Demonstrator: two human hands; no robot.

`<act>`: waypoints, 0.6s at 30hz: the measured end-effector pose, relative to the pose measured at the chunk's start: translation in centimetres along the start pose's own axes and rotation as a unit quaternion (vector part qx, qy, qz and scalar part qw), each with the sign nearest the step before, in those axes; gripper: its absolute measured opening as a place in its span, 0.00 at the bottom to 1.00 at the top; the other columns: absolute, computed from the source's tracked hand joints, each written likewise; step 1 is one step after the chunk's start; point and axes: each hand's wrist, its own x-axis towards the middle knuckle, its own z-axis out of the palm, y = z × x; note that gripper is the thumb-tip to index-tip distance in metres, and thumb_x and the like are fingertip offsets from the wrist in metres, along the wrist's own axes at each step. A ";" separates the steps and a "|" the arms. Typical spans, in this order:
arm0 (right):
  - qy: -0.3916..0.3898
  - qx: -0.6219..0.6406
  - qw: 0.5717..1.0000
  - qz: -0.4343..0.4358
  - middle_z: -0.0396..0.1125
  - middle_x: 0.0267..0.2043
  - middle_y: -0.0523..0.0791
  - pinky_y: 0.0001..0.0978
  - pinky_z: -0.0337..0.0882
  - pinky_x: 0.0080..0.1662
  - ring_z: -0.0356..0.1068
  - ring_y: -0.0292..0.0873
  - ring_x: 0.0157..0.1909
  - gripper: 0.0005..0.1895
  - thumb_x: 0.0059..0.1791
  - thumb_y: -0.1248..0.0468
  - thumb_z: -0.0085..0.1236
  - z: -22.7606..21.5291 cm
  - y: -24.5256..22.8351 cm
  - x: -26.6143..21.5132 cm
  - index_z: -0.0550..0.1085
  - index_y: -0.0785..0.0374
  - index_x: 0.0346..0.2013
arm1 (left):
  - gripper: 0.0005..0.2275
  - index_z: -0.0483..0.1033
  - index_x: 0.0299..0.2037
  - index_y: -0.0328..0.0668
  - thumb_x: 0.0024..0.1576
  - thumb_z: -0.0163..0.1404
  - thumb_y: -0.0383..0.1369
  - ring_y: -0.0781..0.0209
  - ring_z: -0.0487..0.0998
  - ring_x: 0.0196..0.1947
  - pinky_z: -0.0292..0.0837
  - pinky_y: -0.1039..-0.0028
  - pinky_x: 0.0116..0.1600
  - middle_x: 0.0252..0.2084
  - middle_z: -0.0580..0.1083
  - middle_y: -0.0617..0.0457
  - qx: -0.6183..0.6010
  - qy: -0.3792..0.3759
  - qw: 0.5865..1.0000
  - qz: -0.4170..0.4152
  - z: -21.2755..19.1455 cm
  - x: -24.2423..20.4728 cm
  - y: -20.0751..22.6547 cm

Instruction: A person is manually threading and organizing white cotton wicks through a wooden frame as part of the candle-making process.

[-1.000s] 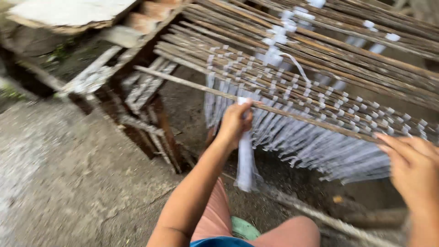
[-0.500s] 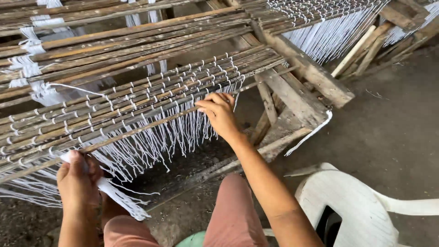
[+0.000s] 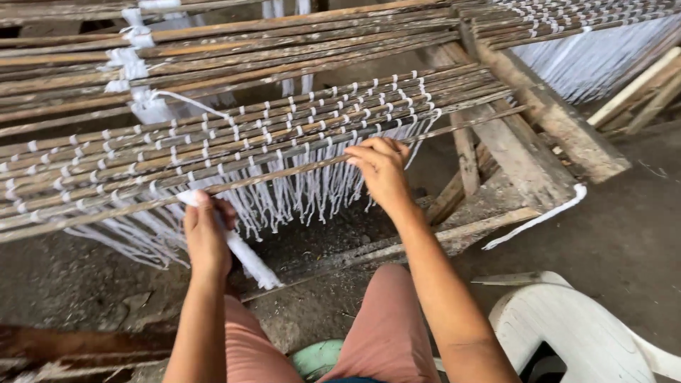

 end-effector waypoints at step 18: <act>-0.131 0.488 0.832 0.229 0.72 0.37 0.49 0.21 0.74 0.33 0.69 0.34 0.32 0.12 0.55 0.68 0.51 11.8 -16.1 -3.3 0.77 0.67 0.51 | 0.05 0.72 0.42 0.36 0.66 0.48 0.31 0.58 0.82 0.30 0.74 0.78 0.36 0.32 0.78 0.45 -0.091 0.017 0.993 0.069 -1.6 -3.0 -0.8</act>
